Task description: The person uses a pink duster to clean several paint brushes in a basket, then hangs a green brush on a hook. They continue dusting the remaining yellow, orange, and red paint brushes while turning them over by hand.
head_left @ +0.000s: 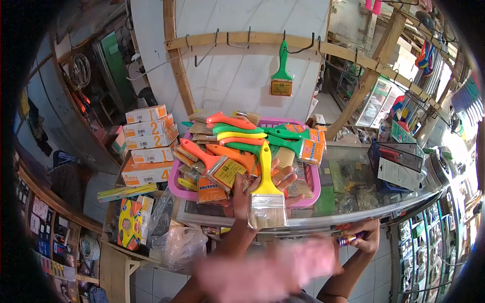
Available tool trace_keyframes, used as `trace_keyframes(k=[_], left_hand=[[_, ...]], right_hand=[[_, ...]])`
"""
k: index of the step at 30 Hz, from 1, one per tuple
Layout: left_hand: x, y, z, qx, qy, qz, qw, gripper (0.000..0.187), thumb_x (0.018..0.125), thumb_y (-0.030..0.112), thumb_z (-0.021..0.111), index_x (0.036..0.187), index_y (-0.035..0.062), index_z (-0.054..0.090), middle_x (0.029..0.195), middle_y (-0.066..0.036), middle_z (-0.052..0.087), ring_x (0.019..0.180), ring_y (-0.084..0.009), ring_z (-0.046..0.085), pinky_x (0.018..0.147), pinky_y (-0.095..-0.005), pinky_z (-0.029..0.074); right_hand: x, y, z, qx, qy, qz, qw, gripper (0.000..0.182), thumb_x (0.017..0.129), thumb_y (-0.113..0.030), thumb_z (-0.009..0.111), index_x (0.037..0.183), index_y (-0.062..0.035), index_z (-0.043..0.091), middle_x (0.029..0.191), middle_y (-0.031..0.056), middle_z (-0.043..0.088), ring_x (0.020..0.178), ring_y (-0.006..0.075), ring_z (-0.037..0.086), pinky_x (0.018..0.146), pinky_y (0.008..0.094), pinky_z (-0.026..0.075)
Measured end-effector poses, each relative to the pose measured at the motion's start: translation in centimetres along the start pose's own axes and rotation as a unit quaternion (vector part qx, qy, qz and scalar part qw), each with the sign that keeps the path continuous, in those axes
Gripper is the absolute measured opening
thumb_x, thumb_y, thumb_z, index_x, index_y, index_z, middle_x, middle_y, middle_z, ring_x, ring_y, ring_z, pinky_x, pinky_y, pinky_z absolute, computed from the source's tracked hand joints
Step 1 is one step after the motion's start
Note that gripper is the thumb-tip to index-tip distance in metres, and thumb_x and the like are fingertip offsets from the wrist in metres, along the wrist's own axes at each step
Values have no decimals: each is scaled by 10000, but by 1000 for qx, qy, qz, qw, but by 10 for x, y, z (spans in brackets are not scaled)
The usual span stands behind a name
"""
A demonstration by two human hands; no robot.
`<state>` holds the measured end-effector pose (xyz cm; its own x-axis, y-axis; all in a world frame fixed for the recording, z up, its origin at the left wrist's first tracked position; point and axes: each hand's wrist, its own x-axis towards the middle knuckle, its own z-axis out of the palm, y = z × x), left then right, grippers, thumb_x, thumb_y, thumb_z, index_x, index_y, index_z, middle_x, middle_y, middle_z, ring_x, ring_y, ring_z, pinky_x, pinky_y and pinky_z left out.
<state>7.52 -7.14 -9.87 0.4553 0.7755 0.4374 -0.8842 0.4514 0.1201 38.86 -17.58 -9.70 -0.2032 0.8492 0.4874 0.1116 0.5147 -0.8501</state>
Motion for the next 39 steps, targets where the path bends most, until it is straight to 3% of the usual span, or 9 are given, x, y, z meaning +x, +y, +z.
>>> trace_keyframes(k=[7, 11, 22, 28, 30, 32, 36, 37, 39], left_hand=[[0, 2, -10, -16, 8, -7, 1000, 891, 917, 686, 454, 1525, 65, 260, 1510, -200, 366, 1390, -358, 378, 1131, -663, 244], [-1, 5, -15, 70, -3, 6, 998, 890, 909, 684, 473, 1528, 81, 258, 1507, -197, 371, 1403, -348, 367, 1126, -682, 234], [-6, -1, -24, 176, 61, 7, 983, 850, 924, 674, 450, 1534, 118, 248, 1532, -157, 337, 1417, -306, 346, 1145, -679, 209], [-1, 3, -12, -203, 30, 41, 978, 799, 957, 634, 420, 1524, 93, 264, 1521, -174, 338, 1410, -308, 348, 1132, -679, 240], [-3, 1, -12, 120, 78, 16, 990, 778, 956, 630, 424, 1539, 145, 253, 1538, -173, 321, 1390, -325, 367, 1131, -670, 245], [2, -1, -15, 4, -54, 18, 998, 818, 941, 655, 432, 1557, 164, 209, 1543, -175, 313, 1401, -329, 353, 1142, -657, 233], [2, 0, -14, -256, 83, 76, 960, 831, 928, 658, 456, 1563, 186, 201, 1516, -163, 364, 1394, -310, 372, 1113, -705, 231], [5, -1, -6, 95, 18, 40, 995, 833, 925, 646, 480, 1560, 178, 212, 1498, -144, 383, 1372, -303, 401, 1120, -690, 237], [2, -2, -6, 49, -12, 27, 998, 838, 926, 644, 481, 1553, 152, 222, 1498, -141, 382, 1363, -308, 412, 1136, -642, 254]], right_hand=[[12, -17, 11, 4, -35, -14, 999, 406, 786, -253, 837, 996, 73, 717, 849, 130, 741, 730, 139, 685, 670, 261, 535], [10, -16, 26, -56, 148, 154, 975, 440, 724, -301, 870, 938, 61, 741, 809, 132, 739, 712, 154, 684, 664, 273, 529], [0, -24, 16, -57, 70, 93, 992, 428, 739, -313, 846, 929, 58, 746, 807, 134, 741, 690, 159, 692, 653, 268, 523], [7, -14, 16, -82, 112, 127, 982, 388, 765, -307, 820, 928, 40, 758, 826, 147, 743, 726, 160, 697, 686, 274, 533], [0, -12, 12, -54, 77, 100, 991, 380, 773, -301, 813, 928, 41, 757, 841, 147, 745, 739, 157, 698, 687, 278, 533], [2, -9, 5, -25, 29, 54, 998, 389, 767, -303, 819, 937, 41, 756, 854, 147, 746, 741, 160, 698, 690, 279, 531], [16, -21, 14, -76, 93, 135, 984, 424, 747, -325, 842, 946, 39, 757, 835, 144, 743, 734, 168, 702, 684, 285, 534], [15, -21, 13, -78, 81, 115, 987, 428, 747, -329, 842, 946, 40, 756, 826, 141, 742, 725, 163, 699, 674, 283, 533], [11, -18, 9, -27, 22, 51, 998, 434, 758, -328, 834, 948, 53, 750, 784, 133, 735, 681, 142, 681, 632, 272, 524]])
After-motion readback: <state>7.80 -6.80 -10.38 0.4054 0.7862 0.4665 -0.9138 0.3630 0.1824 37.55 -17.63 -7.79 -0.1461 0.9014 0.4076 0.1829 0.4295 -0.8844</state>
